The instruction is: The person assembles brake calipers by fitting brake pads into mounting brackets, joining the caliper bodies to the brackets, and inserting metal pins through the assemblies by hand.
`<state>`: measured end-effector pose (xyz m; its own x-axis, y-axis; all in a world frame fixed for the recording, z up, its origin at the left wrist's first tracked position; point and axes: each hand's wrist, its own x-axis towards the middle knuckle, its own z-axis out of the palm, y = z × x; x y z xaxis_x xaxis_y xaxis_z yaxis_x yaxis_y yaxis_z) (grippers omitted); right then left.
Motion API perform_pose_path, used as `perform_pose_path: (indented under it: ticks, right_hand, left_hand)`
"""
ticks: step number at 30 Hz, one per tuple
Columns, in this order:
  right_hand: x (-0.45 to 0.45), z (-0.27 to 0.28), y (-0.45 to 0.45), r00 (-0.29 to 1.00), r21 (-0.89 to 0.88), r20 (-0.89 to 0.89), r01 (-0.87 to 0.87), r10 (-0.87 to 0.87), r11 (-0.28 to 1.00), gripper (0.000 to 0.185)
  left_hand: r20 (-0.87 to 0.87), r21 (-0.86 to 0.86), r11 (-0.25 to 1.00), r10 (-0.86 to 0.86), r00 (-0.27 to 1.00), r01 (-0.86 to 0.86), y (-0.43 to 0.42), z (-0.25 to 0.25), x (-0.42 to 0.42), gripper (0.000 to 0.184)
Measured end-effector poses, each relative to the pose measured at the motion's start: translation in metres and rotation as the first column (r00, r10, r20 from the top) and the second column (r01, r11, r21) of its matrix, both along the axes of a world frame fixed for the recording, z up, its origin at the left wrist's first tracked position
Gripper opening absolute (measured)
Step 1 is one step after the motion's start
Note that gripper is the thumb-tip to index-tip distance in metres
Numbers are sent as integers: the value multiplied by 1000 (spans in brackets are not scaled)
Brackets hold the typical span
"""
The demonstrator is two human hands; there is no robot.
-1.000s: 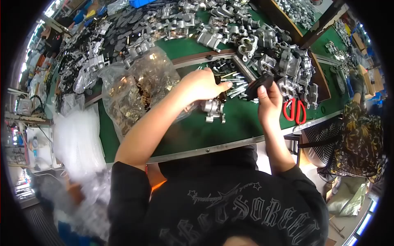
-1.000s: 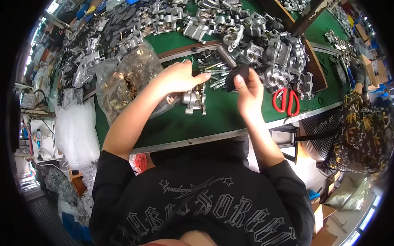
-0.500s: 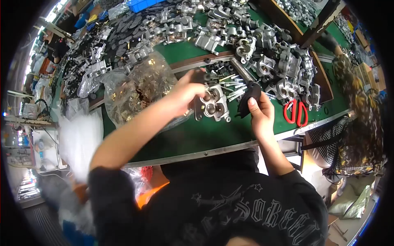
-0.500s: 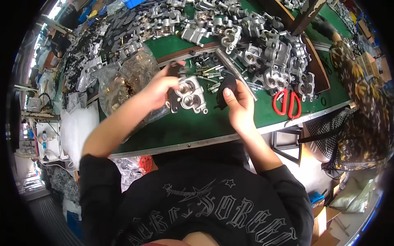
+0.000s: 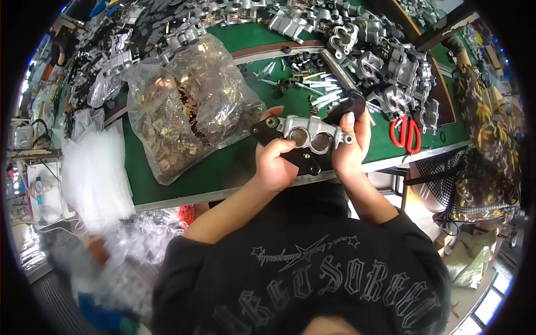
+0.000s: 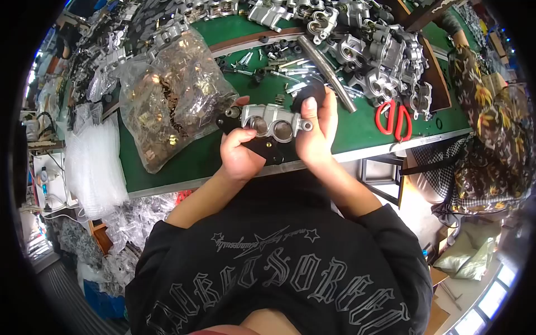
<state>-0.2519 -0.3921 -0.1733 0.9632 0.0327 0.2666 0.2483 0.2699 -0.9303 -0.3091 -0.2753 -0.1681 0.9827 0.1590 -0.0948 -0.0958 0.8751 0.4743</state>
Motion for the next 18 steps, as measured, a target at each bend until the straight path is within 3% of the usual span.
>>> perform_pose_path:
  ticks: [6, 10, 12, 14, 17, 18]
  right_hand:
    - [-5, -7, 5, 993, 201, -88, 93, -77, 975, 22]
    - [3, -12, 0, 989, 273, -141, 2, 38, 962, 22]
    - [9, -10, 3, 962, 252, -273, 53, 18, 966, 21]
    - [19, 27, 6, 699, 514, -690, 288, 190, 808, 21]
    - [14, -2, 10, 954, 231, -294, 12, 58, 973, 22]
    - [14, -1, 11, 949, 230, -311, 20, 55, 973, 22]
  left_hand:
    - [38, 267, 944, -211, 977, 194, 20, 7, 2, 74]
    - [29, 256, 921, -312, 950, 294, 27, 12, 2, 64]
    - [-25, 216, 921, -327, 945, 325, 27, 8, -1, 57]
    - [-57, 151, 926, -343, 938, 347, 27, 8, -1, 51]
    - [-73, 70, 928, -361, 930, 365, 28, 9, 0, 47]
    - [-76, 84, 925, -365, 928, 371, 30, 9, -1, 47]
